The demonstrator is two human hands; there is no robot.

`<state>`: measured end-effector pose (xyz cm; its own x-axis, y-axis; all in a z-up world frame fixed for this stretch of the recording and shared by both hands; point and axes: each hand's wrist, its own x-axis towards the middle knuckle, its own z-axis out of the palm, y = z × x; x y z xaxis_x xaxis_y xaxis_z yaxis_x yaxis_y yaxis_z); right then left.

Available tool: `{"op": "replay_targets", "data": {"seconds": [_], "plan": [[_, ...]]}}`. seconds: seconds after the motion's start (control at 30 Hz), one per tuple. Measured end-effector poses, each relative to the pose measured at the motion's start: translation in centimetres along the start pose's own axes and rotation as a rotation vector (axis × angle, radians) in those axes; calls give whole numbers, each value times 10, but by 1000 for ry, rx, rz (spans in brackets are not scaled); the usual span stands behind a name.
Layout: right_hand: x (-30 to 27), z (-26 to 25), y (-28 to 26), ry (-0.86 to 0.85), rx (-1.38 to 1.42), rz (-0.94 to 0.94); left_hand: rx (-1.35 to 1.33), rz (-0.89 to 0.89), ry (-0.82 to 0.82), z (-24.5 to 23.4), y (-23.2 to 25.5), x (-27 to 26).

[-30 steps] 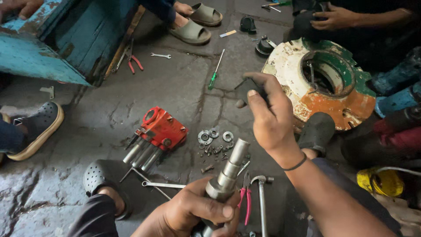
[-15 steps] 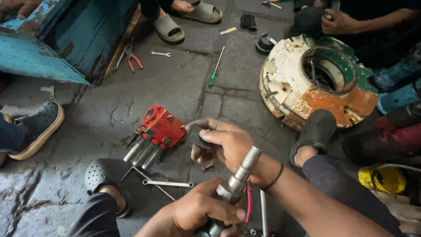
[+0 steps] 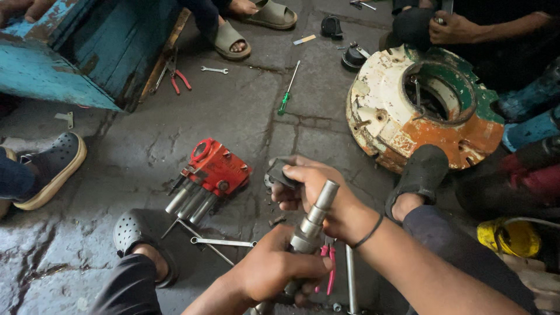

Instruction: The person sits on the floor and cleans a cylindrical metal part using a black abrasive pad and a green cloth. They rub the part repeatedly, switch between the pad and cloth, and handle the part with both hands while surrounded by tools and other mechanical components.

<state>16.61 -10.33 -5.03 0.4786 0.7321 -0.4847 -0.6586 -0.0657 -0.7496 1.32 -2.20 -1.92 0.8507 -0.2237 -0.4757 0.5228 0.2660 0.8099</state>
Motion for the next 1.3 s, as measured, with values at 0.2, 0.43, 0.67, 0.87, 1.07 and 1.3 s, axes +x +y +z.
{"op": "replay_targets", "data": {"seconds": [0.2,0.43,0.67,0.87,1.07,1.3], "plan": [[0,-2,1,40,-12,22,424,183,216,1,-4,2],[1,0,-2,70,28,44,715,158,502,16,7,-2],[1,2,-3,93,81,51,644,122,502,15,13,-5],[0,-7,-4,81,36,-46,519,287,438,12,5,-3],[1,-11,-10,133,21,-235,567,167,539,5,9,-3],[-15,-12,-33,281,-146,-485,320,197,628,-3,7,2]]}}
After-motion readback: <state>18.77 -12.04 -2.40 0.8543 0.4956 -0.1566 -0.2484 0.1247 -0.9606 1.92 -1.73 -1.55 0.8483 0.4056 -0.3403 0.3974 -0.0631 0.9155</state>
